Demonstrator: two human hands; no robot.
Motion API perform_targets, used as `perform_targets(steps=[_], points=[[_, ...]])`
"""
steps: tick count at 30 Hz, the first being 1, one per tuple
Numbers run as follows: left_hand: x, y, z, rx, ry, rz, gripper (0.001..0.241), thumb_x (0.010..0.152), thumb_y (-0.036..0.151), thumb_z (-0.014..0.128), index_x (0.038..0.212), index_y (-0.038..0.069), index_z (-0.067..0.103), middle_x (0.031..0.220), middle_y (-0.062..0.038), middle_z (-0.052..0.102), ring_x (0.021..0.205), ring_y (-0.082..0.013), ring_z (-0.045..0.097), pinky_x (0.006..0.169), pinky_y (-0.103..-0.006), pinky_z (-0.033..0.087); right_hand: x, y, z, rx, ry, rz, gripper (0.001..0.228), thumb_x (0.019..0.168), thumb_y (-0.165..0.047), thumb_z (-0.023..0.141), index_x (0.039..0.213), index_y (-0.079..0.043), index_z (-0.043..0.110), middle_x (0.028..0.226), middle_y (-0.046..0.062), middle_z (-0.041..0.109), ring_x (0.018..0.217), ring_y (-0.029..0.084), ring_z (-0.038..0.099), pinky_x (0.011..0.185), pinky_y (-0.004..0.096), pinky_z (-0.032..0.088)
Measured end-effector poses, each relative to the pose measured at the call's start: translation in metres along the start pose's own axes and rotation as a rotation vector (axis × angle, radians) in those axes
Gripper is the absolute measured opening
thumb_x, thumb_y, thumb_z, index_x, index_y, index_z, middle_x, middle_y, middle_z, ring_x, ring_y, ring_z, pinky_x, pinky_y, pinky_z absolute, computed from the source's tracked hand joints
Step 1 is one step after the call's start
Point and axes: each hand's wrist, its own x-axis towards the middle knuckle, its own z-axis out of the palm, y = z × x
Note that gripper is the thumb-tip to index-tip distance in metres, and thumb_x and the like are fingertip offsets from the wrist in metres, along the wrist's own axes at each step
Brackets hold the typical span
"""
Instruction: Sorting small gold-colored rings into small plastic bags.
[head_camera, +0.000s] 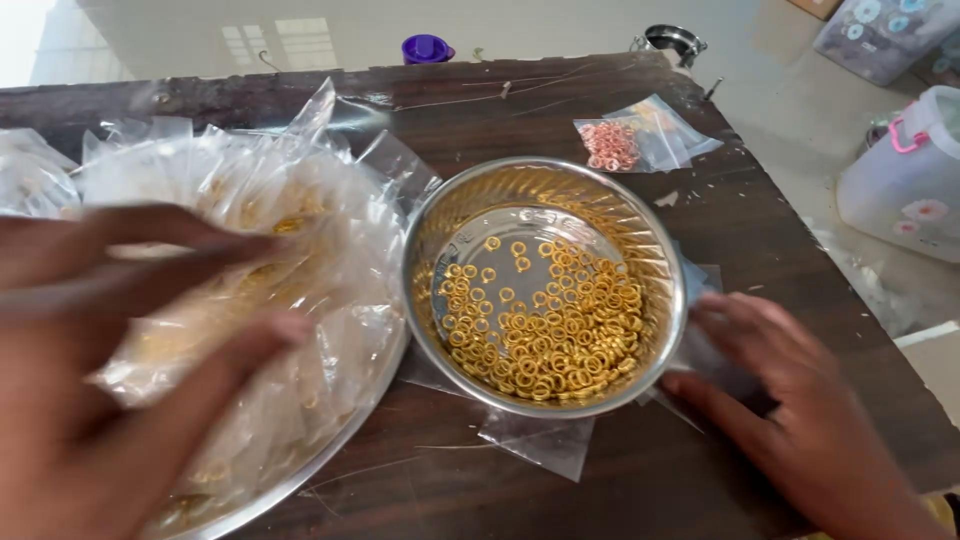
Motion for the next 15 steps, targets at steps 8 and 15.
perform_targets(steps=[8,15], points=[[0.026,0.113,0.065,-0.423,-0.028,0.143,0.029,0.087,0.030,0.078,0.112,0.015,0.081,0.106,-0.005,0.077,0.099,-0.0243,0.062,0.085,-0.0363,0.049,-0.005,0.009,-0.020,0.214,0.114,0.050,0.025,0.096,-0.013,0.061,0.117,-0.011,0.074,0.124,0.007,0.075,0.127,0.023,0.065,0.107,0.038,0.049],[0.029,0.132,0.078,-0.840,-0.206,-0.213,0.027,0.090,0.029,0.079,0.114,0.018,0.085,0.096,0.001,0.072,0.071,-0.0057,0.071,0.059,-0.0229,0.057,0.032,0.020,-0.059,0.633,0.127,0.375,0.040,0.109,-0.025,0.051,0.139,-0.003,0.067,0.117,0.020,0.073,0.116,0.030,0.070,0.105,0.044,0.053]])
